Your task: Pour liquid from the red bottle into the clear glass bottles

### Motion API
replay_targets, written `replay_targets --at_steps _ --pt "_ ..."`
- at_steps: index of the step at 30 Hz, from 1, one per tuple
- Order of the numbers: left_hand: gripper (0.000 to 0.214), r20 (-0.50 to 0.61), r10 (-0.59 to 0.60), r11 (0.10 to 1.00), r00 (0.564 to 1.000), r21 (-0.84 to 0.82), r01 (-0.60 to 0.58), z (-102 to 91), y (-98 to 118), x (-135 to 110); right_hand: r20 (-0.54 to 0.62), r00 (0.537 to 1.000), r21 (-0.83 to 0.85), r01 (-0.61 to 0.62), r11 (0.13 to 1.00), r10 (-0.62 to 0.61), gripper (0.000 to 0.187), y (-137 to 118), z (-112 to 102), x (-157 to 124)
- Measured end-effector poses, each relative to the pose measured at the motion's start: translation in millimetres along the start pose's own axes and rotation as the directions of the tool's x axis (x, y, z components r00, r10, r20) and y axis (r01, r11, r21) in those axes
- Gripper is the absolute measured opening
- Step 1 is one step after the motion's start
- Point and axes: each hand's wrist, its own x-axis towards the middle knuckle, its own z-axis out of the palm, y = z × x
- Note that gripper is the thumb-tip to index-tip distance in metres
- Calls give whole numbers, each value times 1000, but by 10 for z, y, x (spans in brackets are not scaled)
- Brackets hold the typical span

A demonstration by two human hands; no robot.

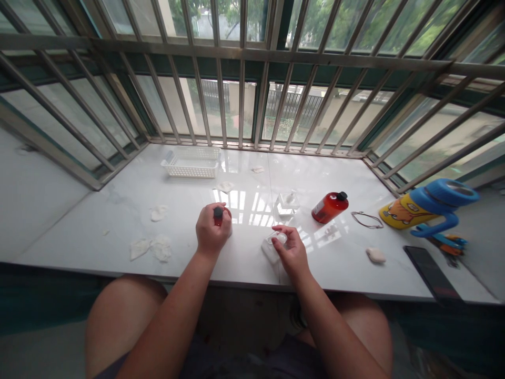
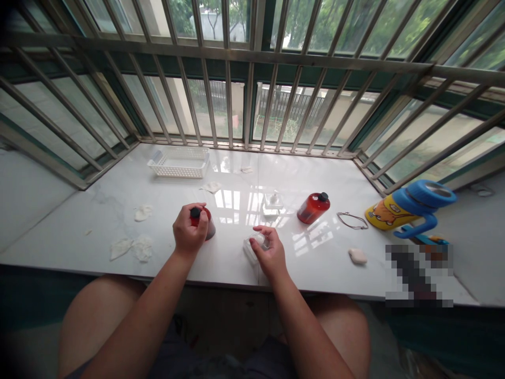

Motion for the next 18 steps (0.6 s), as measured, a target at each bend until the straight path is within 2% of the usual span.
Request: replay_targets --at_steps 6,14,18 --pt "12 4 -5 1000 1000 11 5 4 -12 -1 13 1000 -15 18 1000 -18 28 -13 -17 10" --pt "13 8 -8 1000 1000 4 8 7 -13 4 124 978 -111 179 978 -165 24 -133 -23 13" --pt "13 6 -3 1000 1000 -4 3 6 -16 4 133 975 -112 196 974 -180 24 -126 4 -10"
